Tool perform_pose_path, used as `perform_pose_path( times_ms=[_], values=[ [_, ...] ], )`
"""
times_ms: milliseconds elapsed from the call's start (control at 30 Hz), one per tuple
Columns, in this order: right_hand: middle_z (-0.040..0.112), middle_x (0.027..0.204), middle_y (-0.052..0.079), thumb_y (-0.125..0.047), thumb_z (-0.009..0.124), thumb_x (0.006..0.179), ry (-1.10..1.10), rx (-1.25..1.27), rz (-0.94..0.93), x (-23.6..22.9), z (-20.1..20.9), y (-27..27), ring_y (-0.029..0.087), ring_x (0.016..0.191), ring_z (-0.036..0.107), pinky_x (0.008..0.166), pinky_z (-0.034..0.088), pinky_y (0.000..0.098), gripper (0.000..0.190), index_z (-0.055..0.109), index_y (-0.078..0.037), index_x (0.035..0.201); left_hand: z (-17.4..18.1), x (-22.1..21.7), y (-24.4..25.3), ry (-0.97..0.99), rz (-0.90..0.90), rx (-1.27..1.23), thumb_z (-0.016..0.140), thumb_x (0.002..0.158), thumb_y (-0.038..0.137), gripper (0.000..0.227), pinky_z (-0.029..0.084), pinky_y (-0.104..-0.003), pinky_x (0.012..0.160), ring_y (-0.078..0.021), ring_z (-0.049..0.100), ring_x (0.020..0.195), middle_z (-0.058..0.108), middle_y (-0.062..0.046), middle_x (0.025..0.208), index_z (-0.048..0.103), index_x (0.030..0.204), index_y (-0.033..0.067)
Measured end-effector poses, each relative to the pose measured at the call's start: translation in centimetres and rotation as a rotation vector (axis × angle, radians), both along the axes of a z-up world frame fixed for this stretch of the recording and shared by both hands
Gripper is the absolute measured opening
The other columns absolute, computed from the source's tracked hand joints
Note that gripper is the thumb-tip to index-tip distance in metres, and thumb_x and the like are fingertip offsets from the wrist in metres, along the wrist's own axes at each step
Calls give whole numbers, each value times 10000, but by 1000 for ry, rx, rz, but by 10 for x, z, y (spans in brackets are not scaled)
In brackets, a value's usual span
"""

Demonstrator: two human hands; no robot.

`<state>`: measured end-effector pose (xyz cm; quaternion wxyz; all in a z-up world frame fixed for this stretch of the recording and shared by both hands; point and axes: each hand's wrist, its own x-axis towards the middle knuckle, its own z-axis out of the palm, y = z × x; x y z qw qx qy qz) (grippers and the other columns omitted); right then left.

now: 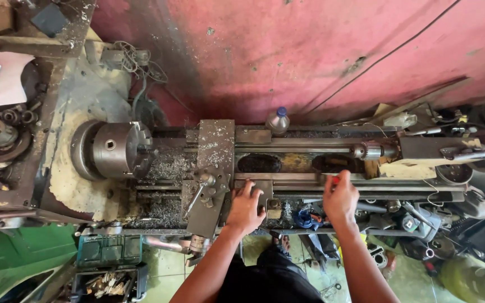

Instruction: The person uses a brush to clean metal shavings and debris from the bed and ways of a metal lathe. The person repeatedly sweeps the brush along the machine's surface to remove accumulated metal particles.

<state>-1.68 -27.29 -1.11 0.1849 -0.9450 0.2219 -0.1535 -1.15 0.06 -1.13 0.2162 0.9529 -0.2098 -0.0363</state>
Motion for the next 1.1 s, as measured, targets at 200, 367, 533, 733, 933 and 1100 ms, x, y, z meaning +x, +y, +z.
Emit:
perform_pose_path(
  times_ms=[200,367,533,733,933,1100],
  values=[
    [707,644,56,-302,715,961,-103,356,167,-3,-12,33,334,693,727,663,557,400,224,564,-163,873,-10,0,0,-12,0,18,765,711,304,451,442,-466,952,-350,671,1158,523,-95,1327,654,1124,161],
    [651,597,57,-213,718,980,-148,524,121,2,-3,30,282,571,666,659,532,386,235,535,-120,865,-10,-1,0,-11,6,6,773,710,302,455,443,-466,958,-353,674,1156,534,-103,1327,652,1125,161],
    [652,646,191,-346,667,1006,-47,234,67,12,-16,2,496,753,679,726,496,578,260,550,-124,939,3,0,0,21,4,36,734,734,310,439,433,-464,976,-359,674,1152,530,-118,1355,642,1138,167],
    [676,604,94,-335,658,985,-12,140,227,1,12,18,404,706,719,689,556,500,202,567,-179,897,-6,1,-3,-10,1,23,752,703,306,435,449,-456,966,-344,696,1112,542,-101,1325,646,1101,165],
    [600,547,124,-309,728,938,-68,359,287,2,12,36,426,646,684,667,540,458,224,569,-168,867,1,0,-2,28,4,44,751,711,314,449,448,-482,971,-348,688,1109,512,-86,1347,634,1121,175],
    [585,516,73,-257,735,938,-109,506,205,6,-18,51,293,550,653,628,519,361,212,561,-156,871,12,0,-3,63,-3,76,765,741,309,434,461,-496,974,-364,671,1167,520,-104,1356,650,1133,164]
  ],
)
